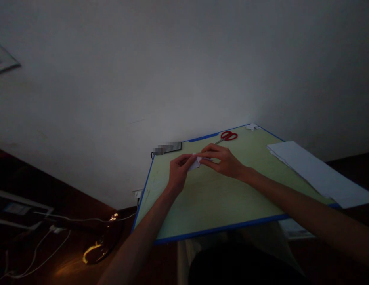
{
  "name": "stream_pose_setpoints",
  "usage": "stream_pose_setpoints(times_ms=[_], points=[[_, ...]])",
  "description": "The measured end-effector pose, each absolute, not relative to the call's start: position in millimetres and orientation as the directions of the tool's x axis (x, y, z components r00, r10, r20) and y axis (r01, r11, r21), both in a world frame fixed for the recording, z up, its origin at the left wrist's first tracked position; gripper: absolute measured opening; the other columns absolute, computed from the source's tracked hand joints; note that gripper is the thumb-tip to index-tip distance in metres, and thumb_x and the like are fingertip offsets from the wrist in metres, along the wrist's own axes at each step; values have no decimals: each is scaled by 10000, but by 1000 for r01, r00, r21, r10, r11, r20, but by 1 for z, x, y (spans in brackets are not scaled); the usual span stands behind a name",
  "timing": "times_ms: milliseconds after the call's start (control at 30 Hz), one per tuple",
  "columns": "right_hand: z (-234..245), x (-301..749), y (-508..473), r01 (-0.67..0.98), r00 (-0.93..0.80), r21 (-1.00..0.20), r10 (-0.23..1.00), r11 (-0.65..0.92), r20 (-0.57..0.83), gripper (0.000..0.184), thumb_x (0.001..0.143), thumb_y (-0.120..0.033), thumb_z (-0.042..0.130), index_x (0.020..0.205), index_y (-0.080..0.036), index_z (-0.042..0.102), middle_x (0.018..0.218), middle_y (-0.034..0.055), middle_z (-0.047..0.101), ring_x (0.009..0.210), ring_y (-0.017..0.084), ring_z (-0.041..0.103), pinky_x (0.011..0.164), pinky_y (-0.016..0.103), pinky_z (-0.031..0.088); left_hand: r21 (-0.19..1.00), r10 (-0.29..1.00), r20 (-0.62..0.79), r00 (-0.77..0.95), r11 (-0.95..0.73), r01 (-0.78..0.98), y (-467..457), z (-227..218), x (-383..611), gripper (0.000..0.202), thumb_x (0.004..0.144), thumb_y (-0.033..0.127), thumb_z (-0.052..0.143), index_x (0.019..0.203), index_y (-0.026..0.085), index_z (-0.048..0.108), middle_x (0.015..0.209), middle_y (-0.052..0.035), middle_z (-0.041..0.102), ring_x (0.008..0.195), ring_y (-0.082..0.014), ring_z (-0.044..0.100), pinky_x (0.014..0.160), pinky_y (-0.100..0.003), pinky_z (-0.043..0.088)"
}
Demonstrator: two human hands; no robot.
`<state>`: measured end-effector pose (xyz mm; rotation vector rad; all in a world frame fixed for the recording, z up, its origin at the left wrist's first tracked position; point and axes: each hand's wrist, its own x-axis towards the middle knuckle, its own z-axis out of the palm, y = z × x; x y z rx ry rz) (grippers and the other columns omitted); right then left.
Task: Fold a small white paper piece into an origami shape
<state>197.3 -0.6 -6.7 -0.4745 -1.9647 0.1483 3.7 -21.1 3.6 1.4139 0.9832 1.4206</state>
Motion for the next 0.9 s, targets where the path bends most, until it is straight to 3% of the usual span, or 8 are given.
stream_pose_setpoints(times_ms=[900], points=[[-11, 197, 3, 319, -371, -235, 350, 918, 860, 274, 974, -304, 643, 1227, -264, 740, 970, 65, 656, 806, 153, 641, 707, 293, 549, 946, 946, 325, 5, -325, 4, -20, 4, 4, 250, 752, 412, 836, 820, 172, 817, 795, -66, 776, 696, -165, 666, 698, -292, 521]])
